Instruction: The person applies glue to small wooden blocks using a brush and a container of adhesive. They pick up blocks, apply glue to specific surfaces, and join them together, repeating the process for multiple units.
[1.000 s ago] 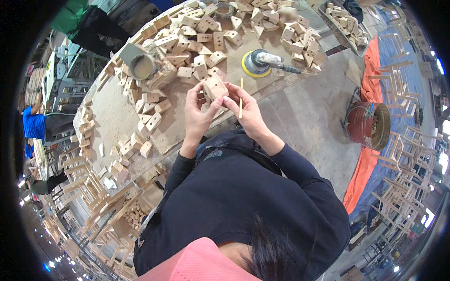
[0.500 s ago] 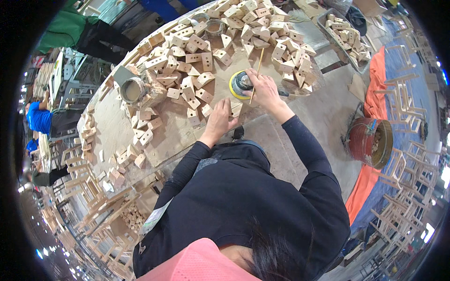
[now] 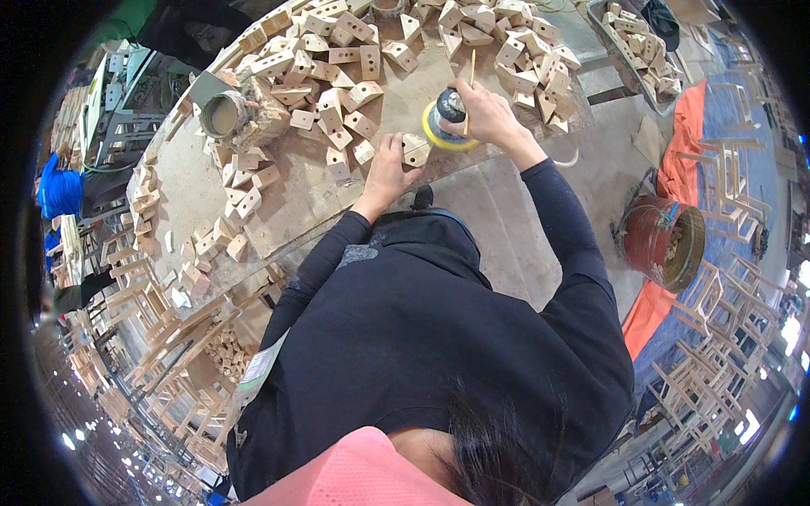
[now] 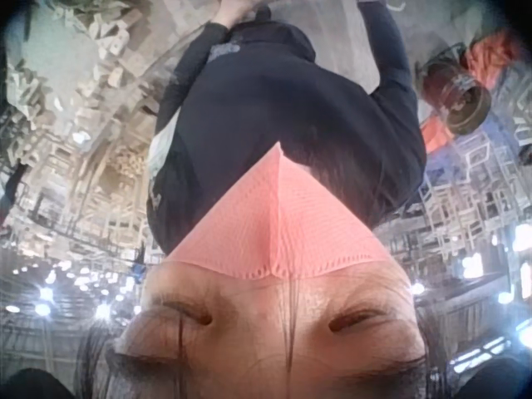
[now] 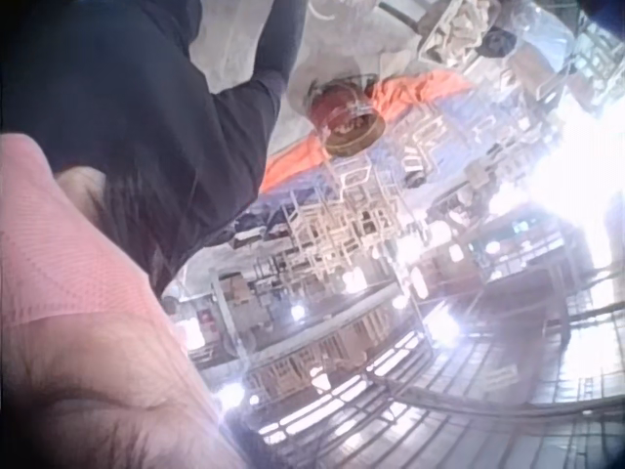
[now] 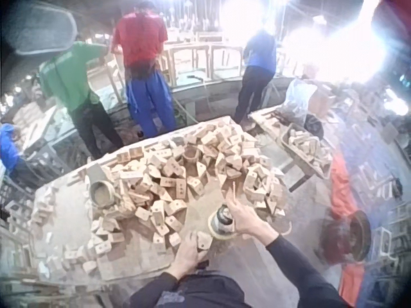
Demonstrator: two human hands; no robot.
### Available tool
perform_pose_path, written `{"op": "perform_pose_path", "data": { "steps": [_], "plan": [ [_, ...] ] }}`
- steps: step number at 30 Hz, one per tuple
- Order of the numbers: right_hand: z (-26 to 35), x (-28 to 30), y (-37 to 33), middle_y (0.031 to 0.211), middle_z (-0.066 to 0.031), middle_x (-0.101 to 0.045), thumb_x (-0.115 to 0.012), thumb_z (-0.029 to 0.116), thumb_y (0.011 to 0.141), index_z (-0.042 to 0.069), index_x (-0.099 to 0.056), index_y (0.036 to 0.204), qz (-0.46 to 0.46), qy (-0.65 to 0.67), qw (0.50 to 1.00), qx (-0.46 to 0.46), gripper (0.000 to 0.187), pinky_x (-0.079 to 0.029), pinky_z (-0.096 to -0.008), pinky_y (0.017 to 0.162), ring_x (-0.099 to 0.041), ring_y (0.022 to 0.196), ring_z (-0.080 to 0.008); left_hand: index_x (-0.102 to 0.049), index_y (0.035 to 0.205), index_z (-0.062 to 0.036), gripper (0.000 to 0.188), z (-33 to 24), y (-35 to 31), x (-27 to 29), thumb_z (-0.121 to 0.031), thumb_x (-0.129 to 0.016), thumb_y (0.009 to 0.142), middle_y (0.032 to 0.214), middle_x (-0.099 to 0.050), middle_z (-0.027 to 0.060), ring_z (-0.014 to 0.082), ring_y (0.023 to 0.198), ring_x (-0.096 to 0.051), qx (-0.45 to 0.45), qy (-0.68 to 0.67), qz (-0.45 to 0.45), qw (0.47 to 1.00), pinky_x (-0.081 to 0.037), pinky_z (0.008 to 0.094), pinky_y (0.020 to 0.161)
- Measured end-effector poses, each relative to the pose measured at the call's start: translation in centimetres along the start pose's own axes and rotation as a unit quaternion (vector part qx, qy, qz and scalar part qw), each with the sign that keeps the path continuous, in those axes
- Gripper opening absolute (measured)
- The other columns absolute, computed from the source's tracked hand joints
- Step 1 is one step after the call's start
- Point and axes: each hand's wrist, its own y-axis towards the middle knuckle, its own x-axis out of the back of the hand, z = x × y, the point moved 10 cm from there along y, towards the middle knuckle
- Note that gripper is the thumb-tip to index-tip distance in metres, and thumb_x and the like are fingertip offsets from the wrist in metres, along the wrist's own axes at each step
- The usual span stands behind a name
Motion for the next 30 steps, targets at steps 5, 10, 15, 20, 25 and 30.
{"op": "perform_pose_path", "data": {
  "steps": [5, 10, 15, 20, 25, 30],
  "plan": [
    [1.5, -1.4, -1.9, 0.100, -0.0250, -0.065, -0.072, 0.050, 0.077, 0.009, -0.052, 0.123, 0.015, 0.024, 0.998, 0.052, 0.064, -0.052, -0.0472, 0.081, -0.065, 0.094, -0.0420, -0.046, 0.125, 0.0042, 0.070, 0.0, 0.2, -0.2, -0.013, -0.081, 0.067, 0.115, -0.051, 0.0218, 0.0403, 0.108, -0.054, -0.002, -0.017, 0.003, 1.000, -0.047, 0.0422, 0.091],
    [2.4, -1.8, -0.4, 0.100, -0.0245, -0.065, -0.072, 0.050, 0.078, 0.006, -0.051, 0.124, 0.014, 0.011, 0.999, 0.037, 0.067, -0.052, -0.0479, 0.080, -0.065, 0.094, -0.0428, -0.045, 0.121, 0.0053, 0.069, 0.1, 0.3, -0.3, -0.011, -0.082, 0.065, 0.113, -0.050, 0.0216, 0.0397, 0.108, -0.053, 0.003, -0.018, 0.004, 1.000, -0.047, 0.0420, 0.092],
    [2.2, -2.2, -0.2, 0.101, -0.0241, -0.064, -0.072, 0.049, 0.079, 0.008, -0.051, 0.123, 0.031, 0.020, 0.999, 0.021, 0.064, -0.051, -0.0473, 0.081, -0.063, 0.096, -0.0423, -0.046, 0.119, 0.0060, 0.068, 0.3, 0.3, -0.4, -0.012, -0.082, 0.065, 0.112, -0.050, 0.0214, 0.0391, 0.107, -0.053, 0.015, -0.018, 0.007, 1.000, -0.047, 0.0419, 0.092],
    [1.2, -1.4, -1.8, 0.100, -0.0228, -0.063, -0.073, 0.046, 0.079, 0.009, -0.052, 0.121, 0.044, 0.005, 0.999, 0.011, 0.060, -0.050, -0.0458, 0.083, -0.062, 0.097, -0.0414, -0.046, 0.119, 0.0060, 0.068, 0.1, 0.0, -0.4, -0.011, -0.082, 0.064, 0.112, -0.050, 0.0209, 0.0382, 0.107, -0.052, 0.015, -0.019, 0.002, 1.000, -0.046, 0.0419, 0.094],
    [0.7, -1.1, -2.3, 0.103, -0.0234, -0.064, -0.072, 0.050, 0.078, 0.009, -0.053, 0.121, 0.048, 0.006, 0.999, 0.012, 0.063, -0.051, -0.0462, 0.082, -0.064, 0.097, -0.0408, -0.047, 0.119, 0.0055, 0.067, 0.0, 0.0, -0.4, -0.012, -0.082, 0.065, 0.111, -0.051, 0.0206, 0.0383, 0.108, -0.052, 0.010, -0.027, 0.006, 1.000, -0.046, 0.0424, 0.093],
    [1.2, -1.7, -0.9, 0.100, -0.0229, -0.065, -0.073, 0.050, 0.076, 0.008, -0.054, 0.120, 0.007, -0.004, 0.999, 0.033, 0.064, -0.052, -0.0465, 0.081, -0.064, 0.095, -0.0407, -0.049, 0.122, 0.0043, 0.067, -0.5, 0.3, -0.3, -0.018, -0.081, 0.068, 0.113, -0.053, 0.0223, 0.0405, 0.104, -0.056, -0.002, -0.032, 0.001, 0.999, -0.048, 0.0439, 0.088]
  ]
}}
